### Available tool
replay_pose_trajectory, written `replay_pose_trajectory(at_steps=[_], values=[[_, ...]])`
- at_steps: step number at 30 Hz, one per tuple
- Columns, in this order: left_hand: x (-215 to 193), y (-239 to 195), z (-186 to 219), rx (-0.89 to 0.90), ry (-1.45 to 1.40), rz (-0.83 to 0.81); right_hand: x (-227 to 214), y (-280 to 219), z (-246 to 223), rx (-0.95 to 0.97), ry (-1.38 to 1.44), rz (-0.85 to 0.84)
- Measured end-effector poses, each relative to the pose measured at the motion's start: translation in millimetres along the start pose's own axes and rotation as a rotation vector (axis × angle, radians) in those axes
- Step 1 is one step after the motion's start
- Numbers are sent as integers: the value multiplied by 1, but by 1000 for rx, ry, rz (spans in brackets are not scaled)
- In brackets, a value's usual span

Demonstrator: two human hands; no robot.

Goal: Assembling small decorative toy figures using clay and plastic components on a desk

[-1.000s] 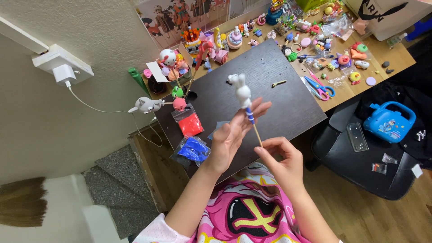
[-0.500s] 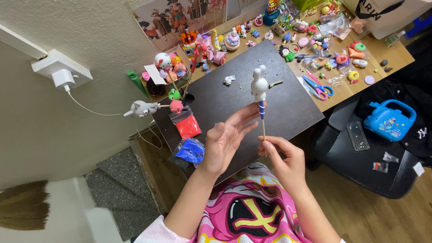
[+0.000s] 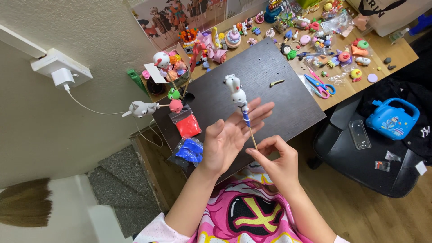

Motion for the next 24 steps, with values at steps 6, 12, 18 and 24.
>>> replay_pose_trajectory(at_steps=[6,12,18,24], values=[[0,2,2,23,0,1,4,-1,-5,-18,-26,-8],[-4,0,6,28,10,14,3,3,-10,-49,-55,27],[-10,1,8,18,58,34,0,9,-4,-55,-49,16],[-15,1,9,27,116,98,-1,14,-11,-78,-21,-62]])
Point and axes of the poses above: each hand's wrist, its own y-axis towards the middle knuckle, its own x-axis out of the palm, z = x × y, the point moved 8 cm from there along y, towards the middle knuckle, and after that the axes turned 8 degrees about z, right-handed, at the moved point
